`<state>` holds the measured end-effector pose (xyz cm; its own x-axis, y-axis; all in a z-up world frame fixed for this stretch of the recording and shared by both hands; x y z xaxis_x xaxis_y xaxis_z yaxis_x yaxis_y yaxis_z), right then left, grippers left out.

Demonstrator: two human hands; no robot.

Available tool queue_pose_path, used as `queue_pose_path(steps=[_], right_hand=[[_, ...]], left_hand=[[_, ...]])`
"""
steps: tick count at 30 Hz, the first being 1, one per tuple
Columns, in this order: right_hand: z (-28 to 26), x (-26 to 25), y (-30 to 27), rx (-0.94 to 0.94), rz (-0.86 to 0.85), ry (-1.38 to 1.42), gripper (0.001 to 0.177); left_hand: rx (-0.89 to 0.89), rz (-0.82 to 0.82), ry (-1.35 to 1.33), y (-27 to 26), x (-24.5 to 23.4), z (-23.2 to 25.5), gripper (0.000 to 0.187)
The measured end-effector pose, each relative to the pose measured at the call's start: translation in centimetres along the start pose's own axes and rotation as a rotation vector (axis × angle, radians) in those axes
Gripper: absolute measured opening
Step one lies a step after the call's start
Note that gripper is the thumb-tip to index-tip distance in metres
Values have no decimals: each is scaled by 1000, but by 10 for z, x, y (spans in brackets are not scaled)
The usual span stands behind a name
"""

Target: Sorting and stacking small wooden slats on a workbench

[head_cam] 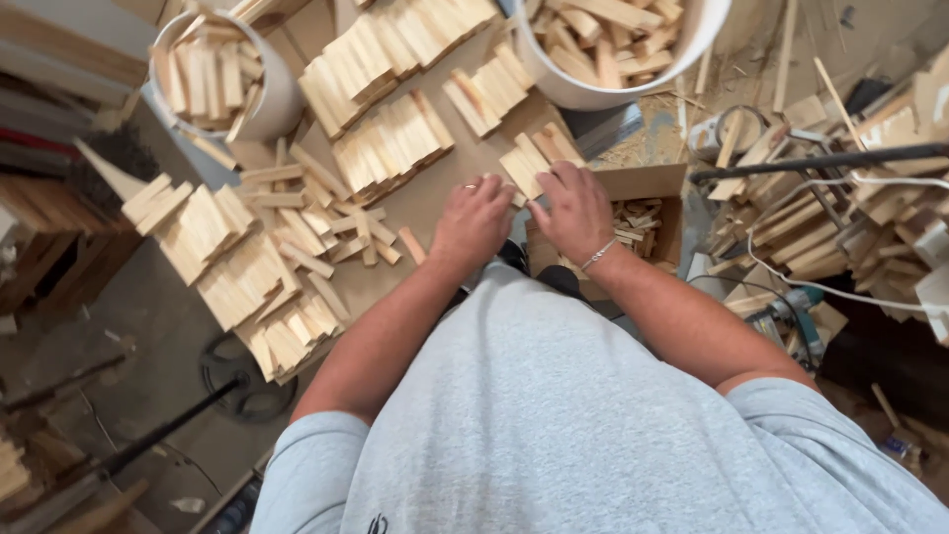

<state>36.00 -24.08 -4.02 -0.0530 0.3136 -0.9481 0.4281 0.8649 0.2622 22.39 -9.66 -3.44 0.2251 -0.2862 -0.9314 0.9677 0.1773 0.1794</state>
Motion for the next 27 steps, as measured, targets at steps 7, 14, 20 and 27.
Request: queue_pose_path(steps=[7,14,20,27], right_hand=[[-5,-2,5,-87,-232,20,32],[-34,-31,20,-83,-312,96,30],[-35,-29,25,-103,-290,111,45],[-52,-45,35,-40,-400,115,50]], left_hand=[[-29,184,-151,-28,39,-9,29],[-180,-19,-61,-24,7,16,13],[-144,128,-89,-48,2,9,9],[-446,532,-652,-126,-92,4,20]])
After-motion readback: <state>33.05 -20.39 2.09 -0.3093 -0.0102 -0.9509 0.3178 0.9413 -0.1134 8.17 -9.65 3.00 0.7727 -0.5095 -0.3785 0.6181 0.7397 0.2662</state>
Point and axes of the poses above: each hand's wrist, its own y-axis towards the middle knuckle, its own x-axis out of the palm, z = x × y, the point moved 1 cm from there along y, towards the middle knuckle, and after that the axes turned 4 degrees about -y, right-handed, at the moved point
